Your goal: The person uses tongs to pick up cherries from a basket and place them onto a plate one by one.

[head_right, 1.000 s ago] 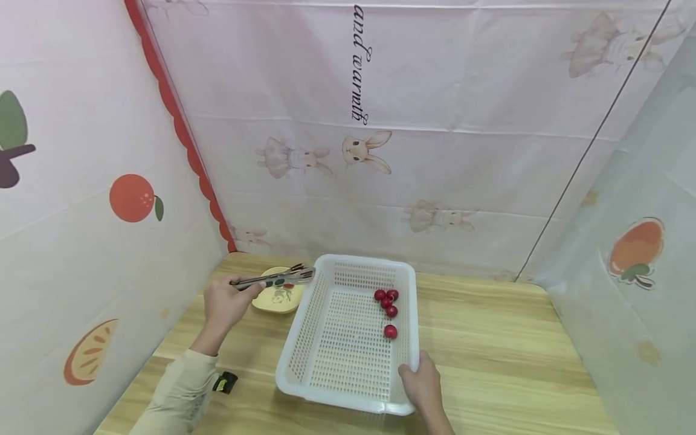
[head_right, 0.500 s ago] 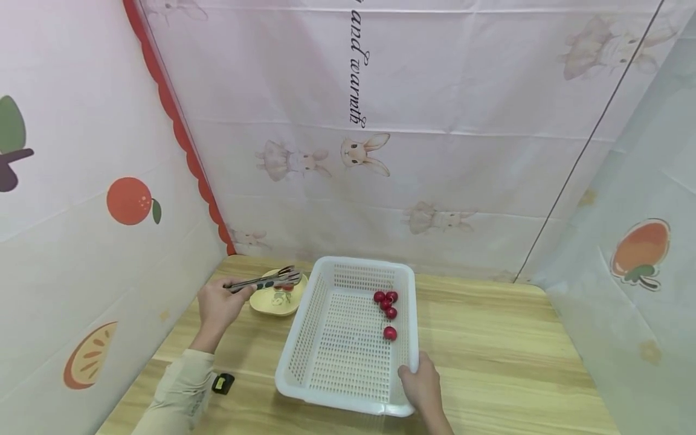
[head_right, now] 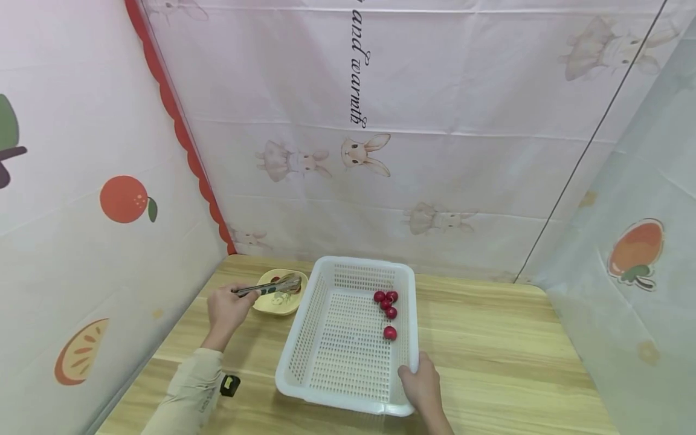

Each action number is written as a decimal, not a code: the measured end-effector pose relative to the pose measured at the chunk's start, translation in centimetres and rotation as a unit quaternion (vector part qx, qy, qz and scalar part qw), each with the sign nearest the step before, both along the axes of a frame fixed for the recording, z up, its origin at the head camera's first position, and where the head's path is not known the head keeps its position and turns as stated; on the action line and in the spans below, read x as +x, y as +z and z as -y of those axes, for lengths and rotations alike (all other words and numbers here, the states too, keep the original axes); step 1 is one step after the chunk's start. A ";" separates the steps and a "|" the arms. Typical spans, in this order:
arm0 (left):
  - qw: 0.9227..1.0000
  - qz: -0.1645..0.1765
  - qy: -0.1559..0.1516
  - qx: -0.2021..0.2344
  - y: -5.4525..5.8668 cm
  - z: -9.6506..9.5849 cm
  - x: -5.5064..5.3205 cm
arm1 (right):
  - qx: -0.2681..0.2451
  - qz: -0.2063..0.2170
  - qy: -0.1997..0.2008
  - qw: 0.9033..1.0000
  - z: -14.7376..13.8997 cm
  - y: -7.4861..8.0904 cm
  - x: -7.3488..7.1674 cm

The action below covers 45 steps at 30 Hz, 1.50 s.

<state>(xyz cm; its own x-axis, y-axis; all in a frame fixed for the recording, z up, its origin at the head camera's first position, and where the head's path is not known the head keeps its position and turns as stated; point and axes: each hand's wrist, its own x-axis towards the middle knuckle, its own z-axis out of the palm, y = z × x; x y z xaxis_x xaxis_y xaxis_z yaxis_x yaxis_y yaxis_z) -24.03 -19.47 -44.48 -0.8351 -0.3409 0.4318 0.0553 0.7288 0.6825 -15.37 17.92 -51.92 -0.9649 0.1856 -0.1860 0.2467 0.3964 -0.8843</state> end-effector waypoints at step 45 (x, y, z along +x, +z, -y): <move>0.993 -0.034 -0.031 0.107 2.7 -5.0 1.1 | 0.014 0.005 -0.001 1.000 0.0 0.4 0.0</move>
